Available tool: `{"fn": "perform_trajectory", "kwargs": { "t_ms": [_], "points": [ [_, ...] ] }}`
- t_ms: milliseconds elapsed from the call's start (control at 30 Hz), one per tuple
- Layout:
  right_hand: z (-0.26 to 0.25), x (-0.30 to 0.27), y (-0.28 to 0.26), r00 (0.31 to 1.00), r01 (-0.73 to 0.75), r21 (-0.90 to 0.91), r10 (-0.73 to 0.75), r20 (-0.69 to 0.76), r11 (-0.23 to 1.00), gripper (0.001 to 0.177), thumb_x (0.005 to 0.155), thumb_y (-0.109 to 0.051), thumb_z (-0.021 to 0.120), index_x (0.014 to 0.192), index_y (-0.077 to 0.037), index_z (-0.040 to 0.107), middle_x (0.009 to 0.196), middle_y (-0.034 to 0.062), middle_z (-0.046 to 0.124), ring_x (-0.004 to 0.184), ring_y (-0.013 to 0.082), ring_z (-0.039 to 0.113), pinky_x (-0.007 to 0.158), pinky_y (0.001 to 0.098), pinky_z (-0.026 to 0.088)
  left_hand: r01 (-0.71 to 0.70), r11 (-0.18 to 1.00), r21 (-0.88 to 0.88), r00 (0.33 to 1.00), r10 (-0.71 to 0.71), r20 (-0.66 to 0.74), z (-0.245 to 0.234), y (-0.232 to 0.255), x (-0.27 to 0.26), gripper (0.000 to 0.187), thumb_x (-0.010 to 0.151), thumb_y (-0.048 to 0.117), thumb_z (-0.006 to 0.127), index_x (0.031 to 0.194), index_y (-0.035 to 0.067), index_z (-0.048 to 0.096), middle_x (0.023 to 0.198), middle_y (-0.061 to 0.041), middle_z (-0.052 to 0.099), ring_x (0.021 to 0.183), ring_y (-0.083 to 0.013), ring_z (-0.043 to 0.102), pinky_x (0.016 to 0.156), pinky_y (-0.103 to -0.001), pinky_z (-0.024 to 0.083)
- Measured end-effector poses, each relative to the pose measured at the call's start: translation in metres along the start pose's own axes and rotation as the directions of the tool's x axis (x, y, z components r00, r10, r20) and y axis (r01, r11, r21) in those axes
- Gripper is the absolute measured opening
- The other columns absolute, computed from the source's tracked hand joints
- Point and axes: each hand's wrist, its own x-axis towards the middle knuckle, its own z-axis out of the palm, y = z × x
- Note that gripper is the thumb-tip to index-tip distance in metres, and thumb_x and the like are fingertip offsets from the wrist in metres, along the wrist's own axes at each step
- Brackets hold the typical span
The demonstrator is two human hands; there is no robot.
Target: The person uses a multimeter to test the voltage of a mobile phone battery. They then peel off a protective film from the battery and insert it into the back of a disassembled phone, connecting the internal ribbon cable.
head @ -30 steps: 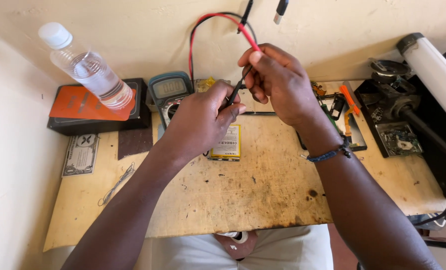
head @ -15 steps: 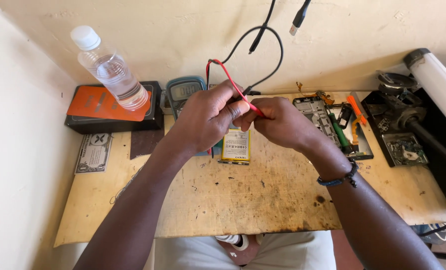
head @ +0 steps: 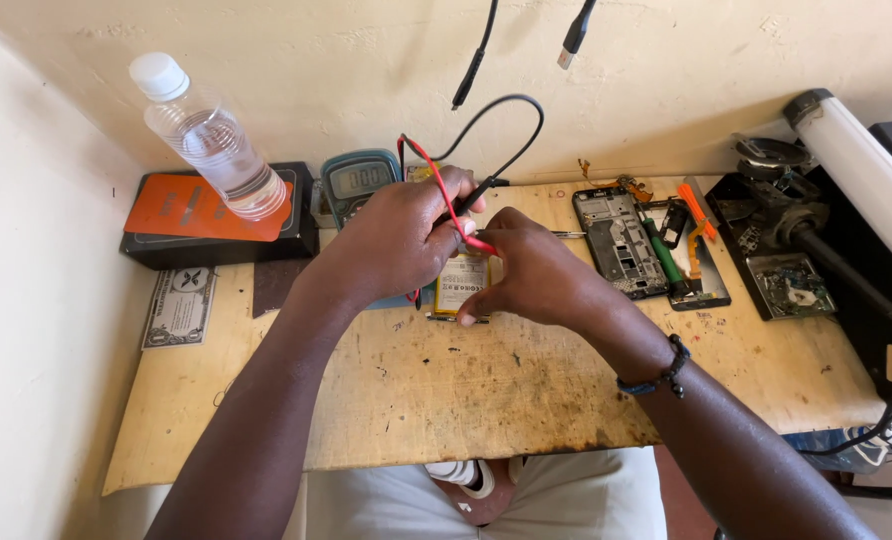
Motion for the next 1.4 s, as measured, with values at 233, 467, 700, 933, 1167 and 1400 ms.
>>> {"fn": "perform_trajectory", "kwargs": {
  "t_ms": [233, 467, 700, 933, 1167, 1400],
  "points": [
    [-0.006, -0.013, -0.003, 0.998, -0.043, -0.070, 0.046, 0.043, 0.997, 0.077, 0.058, -0.039, 0.090, 0.123, -0.009, 0.062, 0.123, 0.0086, 0.049, 0.111, 0.0385, 0.059, 0.091, 0.0514, 0.052, 0.002, 0.999, 0.032, 1.000, -0.002, 0.017, 0.004, 0.004, 0.002, 0.025, 0.092, 0.010, 0.057, 0.117, 0.007, 0.058, 0.087, -0.023, 0.072, 0.086, -0.0457, 0.068, 0.080, -0.052, 0.053],
    [-0.036, -0.041, -0.005, 0.989, -0.136, 0.001, 0.135, 0.066, 0.991, 0.064, 0.068, -0.016, 0.084, 0.125, -0.001, 0.060, 0.118, 0.0148, 0.053, 0.100, 0.0344, 0.060, 0.089, 0.0443, 0.053, 0.056, 0.983, 0.174, 0.995, -0.069, 0.074, 0.015, 0.001, 0.005, 0.025, 0.095, 0.018, 0.050, 0.119, 0.014, 0.054, 0.094, -0.019, 0.072, 0.087, -0.0420, 0.069, 0.081, -0.051, 0.053],
    [-0.004, -0.041, 0.040, 0.943, 0.177, 0.716, 0.092, -0.319, 0.675, 0.025, 0.099, -0.019, 0.059, 0.082, -0.002, 0.066, 0.070, 0.0006, 0.051, 0.060, 0.0075, 0.046, 0.055, 0.0189, 0.039, -0.024, 0.965, 0.260, 0.996, 0.044, -0.071, 0.047, 0.014, -0.021, 0.020, 0.093, 0.028, 0.058, 0.110, 0.016, 0.058, 0.078, -0.011, 0.069, 0.078, -0.0364, 0.068, 0.068, -0.050, 0.054],
    [-0.004, -0.042, 0.010, 0.981, 0.027, 0.637, 0.102, -0.165, 0.771, 0.044, 0.102, -0.040, 0.045, 0.083, -0.004, 0.062, 0.075, 0.0125, 0.058, 0.073, 0.0229, 0.052, 0.064, 0.0346, 0.045, 0.006, 0.912, -0.410, 0.998, -0.030, -0.052, 0.053, 0.021, -0.027, 0.020, 0.086, 0.017, 0.072, 0.102, 0.007, 0.066, 0.079, -0.011, 0.073, 0.075, -0.0184, 0.065, 0.078, -0.035, 0.053],
    [0.009, -0.030, 0.039, 0.966, 0.106, 0.796, 0.128, -0.225, 0.597, 0.027, 0.099, -0.022, 0.054, 0.085, 0.000, 0.061, 0.070, 0.0111, 0.057, 0.054, 0.0151, 0.055, 0.045, 0.0242, 0.046, 0.127, 0.848, -0.514, 0.992, -0.114, 0.058, 0.067, -0.014, -0.026, 0.014, 0.076, 0.009, 0.081, 0.085, 0.005, 0.071, 0.069, -0.012, 0.070, 0.064, -0.0167, 0.068, 0.065, -0.029, 0.056],
    [-0.004, -0.035, 0.057, 0.972, 0.114, 0.828, 0.110, -0.207, 0.548, 0.012, 0.089, -0.005, 0.067, 0.090, 0.004, 0.058, 0.069, 0.0124, 0.062, 0.049, 0.0129, 0.059, 0.040, 0.0186, 0.047, 0.227, 0.682, -0.696, 0.967, -0.244, 0.077, 0.070, -0.014, -0.028, 0.020, 0.076, 0.000, 0.079, 0.091, -0.004, 0.067, 0.075, -0.016, 0.068, 0.066, -0.0170, 0.070, 0.061, -0.028, 0.063]
  ]
}}
